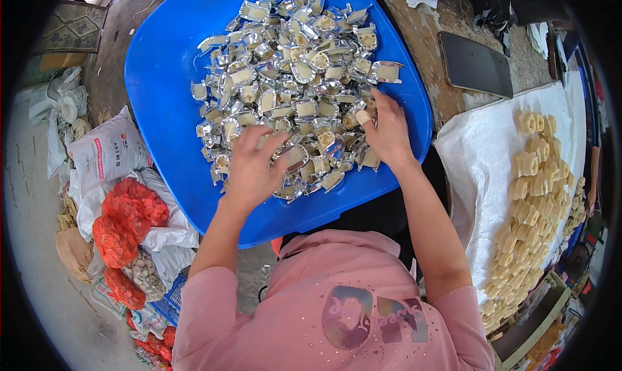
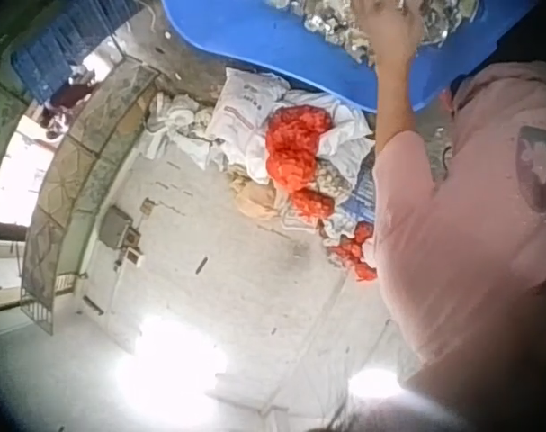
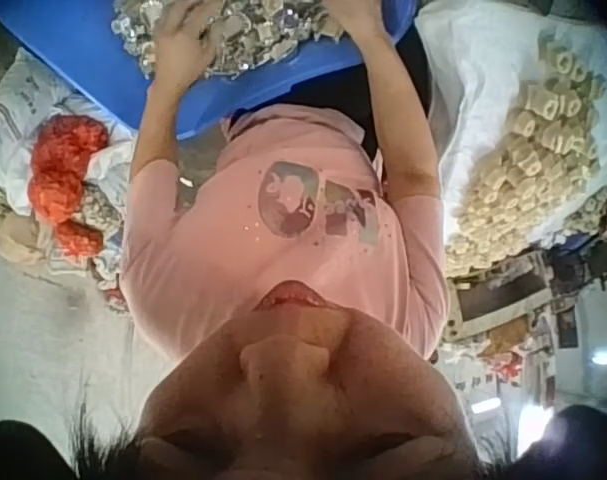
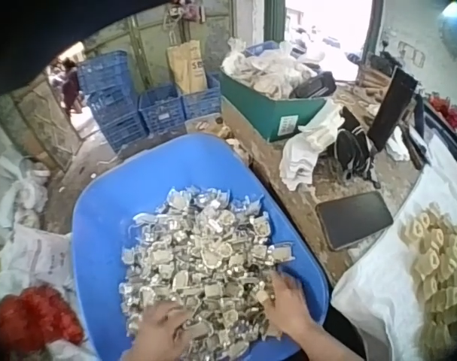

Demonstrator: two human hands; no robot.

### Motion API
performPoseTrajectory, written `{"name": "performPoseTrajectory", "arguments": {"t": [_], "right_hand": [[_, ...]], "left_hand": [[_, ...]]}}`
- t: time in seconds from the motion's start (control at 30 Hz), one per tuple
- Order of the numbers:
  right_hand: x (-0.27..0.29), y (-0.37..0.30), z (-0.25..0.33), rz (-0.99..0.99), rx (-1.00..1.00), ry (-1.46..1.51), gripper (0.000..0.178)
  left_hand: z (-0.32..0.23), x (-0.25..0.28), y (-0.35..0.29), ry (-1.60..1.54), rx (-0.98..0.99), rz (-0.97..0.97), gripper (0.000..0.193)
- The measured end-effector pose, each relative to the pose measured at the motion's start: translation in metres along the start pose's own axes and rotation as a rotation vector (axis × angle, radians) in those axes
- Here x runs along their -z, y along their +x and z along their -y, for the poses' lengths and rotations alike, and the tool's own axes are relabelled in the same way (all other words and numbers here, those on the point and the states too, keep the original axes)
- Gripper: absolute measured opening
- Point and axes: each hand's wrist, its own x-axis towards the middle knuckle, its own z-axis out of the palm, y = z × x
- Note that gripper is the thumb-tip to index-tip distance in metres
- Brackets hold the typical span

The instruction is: Manually fitting and assembling small white components into cream-colored molded shoe lasts or components.

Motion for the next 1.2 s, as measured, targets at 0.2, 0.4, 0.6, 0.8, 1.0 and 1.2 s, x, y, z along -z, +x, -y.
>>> {"name": "performPoseTrajectory", "arguments": {"t": [0.2,0.4,0.6,0.8,1.0,1.2], "right_hand": [[0.014,0.013,0.013,0.332,-0.259,0.207,0.053],[0.008,0.007,0.015,0.388,-0.080,-0.019,0.053],[0.006,0.008,0.013,0.455,-0.124,0.169,0.062],[0.003,-0.001,0.007,0.447,-0.111,0.065,0.060],[-0.004,-0.004,0.000,0.546,-0.174,0.274,0.059],[-0.011,-0.009,0.011,0.523,-0.246,0.264,0.058]], "left_hand": [[-0.030,-0.045,0.034,0.032,-0.075,0.034,0.049],[-0.027,-0.049,0.050,0.091,-0.069,0.168,0.054],[-0.025,-0.039,0.029,-0.032,-0.122,0.198,0.045],[-0.016,-0.019,0.001,-0.032,-0.136,0.148,0.051],[-0.011,-0.010,-0.025,-0.070,-0.112,0.110,0.056],[-0.010,-0.010,-0.032,-0.030,-0.131,0.084,0.058]]}}
